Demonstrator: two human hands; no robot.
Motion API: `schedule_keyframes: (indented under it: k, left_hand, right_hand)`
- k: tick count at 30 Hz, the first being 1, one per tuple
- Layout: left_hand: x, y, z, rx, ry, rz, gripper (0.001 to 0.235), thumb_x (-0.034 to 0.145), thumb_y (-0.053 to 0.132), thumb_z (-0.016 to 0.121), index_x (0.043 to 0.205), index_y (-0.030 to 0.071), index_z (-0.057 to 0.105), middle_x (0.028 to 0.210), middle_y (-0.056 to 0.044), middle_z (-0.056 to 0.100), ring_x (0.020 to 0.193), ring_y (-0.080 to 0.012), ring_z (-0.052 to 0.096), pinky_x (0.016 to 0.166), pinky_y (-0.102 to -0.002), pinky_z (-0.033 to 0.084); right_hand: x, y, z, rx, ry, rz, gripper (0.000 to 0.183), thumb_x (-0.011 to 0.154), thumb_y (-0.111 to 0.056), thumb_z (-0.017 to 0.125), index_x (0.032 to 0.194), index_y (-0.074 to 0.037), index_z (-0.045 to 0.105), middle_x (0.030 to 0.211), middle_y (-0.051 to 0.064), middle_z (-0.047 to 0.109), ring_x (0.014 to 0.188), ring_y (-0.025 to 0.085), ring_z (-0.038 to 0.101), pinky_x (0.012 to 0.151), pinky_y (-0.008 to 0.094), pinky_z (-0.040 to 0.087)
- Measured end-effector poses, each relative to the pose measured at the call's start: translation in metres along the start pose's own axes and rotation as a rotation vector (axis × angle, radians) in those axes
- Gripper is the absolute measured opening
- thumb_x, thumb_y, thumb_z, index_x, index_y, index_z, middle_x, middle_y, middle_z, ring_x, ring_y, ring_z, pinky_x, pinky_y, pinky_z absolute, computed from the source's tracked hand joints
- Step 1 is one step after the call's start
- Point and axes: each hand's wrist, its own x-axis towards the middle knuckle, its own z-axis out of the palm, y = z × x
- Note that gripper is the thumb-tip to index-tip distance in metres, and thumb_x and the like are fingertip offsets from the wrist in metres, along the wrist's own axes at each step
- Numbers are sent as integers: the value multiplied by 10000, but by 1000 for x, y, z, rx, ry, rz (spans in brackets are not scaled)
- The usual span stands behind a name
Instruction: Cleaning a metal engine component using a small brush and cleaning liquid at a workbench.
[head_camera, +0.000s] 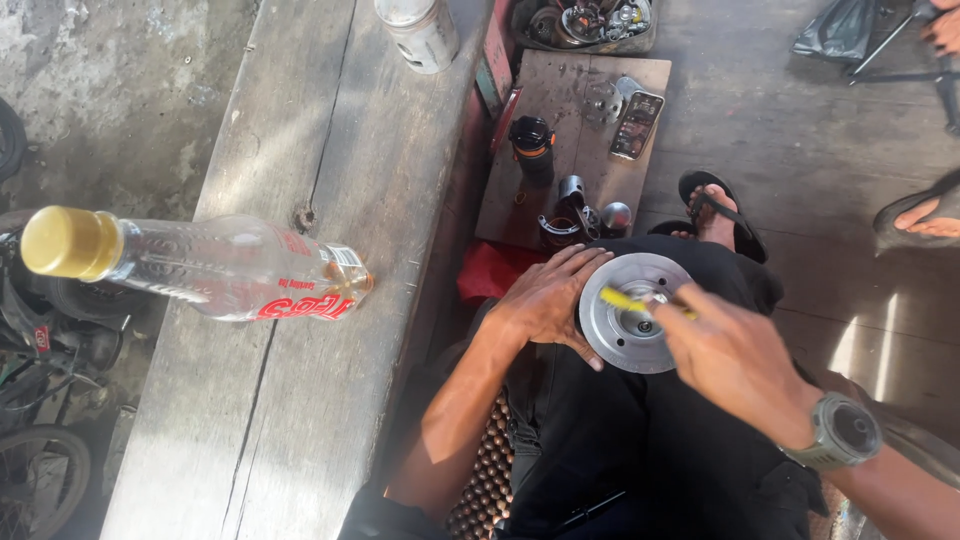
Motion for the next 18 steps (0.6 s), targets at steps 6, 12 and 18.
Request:
schedule_keyframes:
  k: [6,12,18]
  left_hand:
    - [0,0,0,12,21,24,1445,435,689,893,1597,183,201,1687,-74,262,1568,-373,159,1149,-606,304]
    - [-9,30,-27,-17,-9,-43,1444,433,736,866,1598,97,301,1614,-162,395,1532,-412,276,1140,-577,405]
    - [-8,31,-27,-18,-13,-46,1460,418,710,885,1599,86,295,1616,-166,394,1534,-413,268,1141,-590,405]
  right_hand:
    - [-2,24,0,-322,117,117,322,983,-147,616,1294,-208,673,864,-31,521,632,191,599,402,358,439]
    - [-3,5,2,-154,138,-42,93,907,-163,637,967,-208,692,937,39,592,673,218,633,568,304,515]
    - [2,21,-12,-241,108,65,193,949,-125,613,1105,-208,692,889,2,564,521,112,522,500,231,450]
